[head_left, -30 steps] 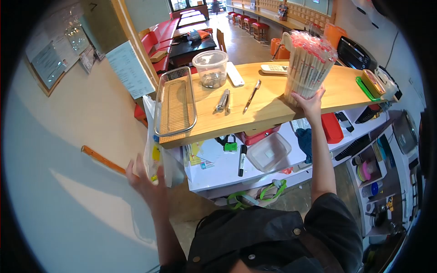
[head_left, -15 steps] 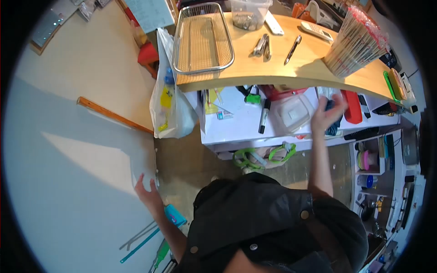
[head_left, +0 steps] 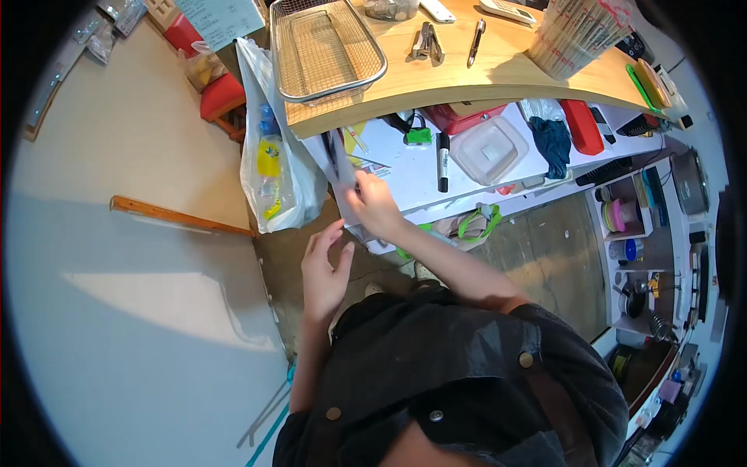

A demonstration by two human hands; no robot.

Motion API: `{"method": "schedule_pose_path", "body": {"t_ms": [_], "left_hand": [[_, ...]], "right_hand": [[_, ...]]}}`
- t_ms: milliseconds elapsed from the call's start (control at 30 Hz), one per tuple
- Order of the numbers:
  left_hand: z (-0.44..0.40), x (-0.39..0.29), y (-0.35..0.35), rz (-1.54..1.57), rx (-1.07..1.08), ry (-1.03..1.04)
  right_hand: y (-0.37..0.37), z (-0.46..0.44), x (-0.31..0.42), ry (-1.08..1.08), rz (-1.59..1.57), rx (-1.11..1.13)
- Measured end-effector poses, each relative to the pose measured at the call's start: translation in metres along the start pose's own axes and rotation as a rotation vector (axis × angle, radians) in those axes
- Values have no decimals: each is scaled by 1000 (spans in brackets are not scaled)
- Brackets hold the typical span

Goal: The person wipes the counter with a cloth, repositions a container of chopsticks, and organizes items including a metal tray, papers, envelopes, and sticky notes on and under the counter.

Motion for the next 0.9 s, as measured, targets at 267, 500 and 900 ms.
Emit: {"method": "schedule_pose_path", "body": {"t_ms": [267, 500, 900], "left_hand": [[30, 42, -14, 195, 62, -179], [20, 56, 1, 278, 117, -201], [4, -38, 81, 661, 978, -19]], "right_hand": [[-59, 100, 32, 189, 10, -59], [-117, 210, -4, 526, -704, -350], [-165, 222, 6, 242, -1143, -241]]}}
Point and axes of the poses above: each hand's wrist, its own z-axis away from the middle knuckle, its own y-axis out of the palm, x = y × z, the point moved 5 cm from there along -z, towards the middle knuckle, and after that the axes turned 8 degrees about x, right-handed, at the moved point
